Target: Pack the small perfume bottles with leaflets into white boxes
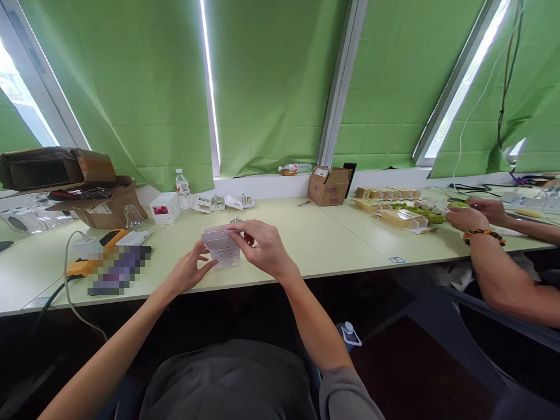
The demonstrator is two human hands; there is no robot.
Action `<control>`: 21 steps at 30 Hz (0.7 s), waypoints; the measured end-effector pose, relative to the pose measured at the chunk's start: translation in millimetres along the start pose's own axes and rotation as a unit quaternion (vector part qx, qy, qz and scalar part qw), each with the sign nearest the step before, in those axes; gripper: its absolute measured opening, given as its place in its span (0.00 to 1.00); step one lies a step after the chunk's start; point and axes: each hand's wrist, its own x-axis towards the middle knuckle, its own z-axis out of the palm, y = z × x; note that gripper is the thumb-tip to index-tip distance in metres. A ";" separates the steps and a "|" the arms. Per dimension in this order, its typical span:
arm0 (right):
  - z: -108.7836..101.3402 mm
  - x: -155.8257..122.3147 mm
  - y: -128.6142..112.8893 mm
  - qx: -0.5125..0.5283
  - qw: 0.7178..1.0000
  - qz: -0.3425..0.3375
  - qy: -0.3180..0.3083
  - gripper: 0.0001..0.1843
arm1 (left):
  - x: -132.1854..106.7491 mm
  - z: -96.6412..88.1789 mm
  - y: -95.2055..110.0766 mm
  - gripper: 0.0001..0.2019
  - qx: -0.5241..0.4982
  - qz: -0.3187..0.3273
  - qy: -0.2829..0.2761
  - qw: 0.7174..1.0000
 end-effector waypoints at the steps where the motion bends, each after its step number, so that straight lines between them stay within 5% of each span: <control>1: -0.8 -0.2 -0.3 -0.004 1.000 0.003 -0.005 0.10 | 0.0 0.0 0.0 0.33 -0.002 0.001 0.000 1.000; 21: 1.8 -0.6 -3.7 -0.014 0.997 0.032 -0.063 0.09 | 0.6 -0.3 -2.5 0.35 0.001 0.004 -0.002 1.000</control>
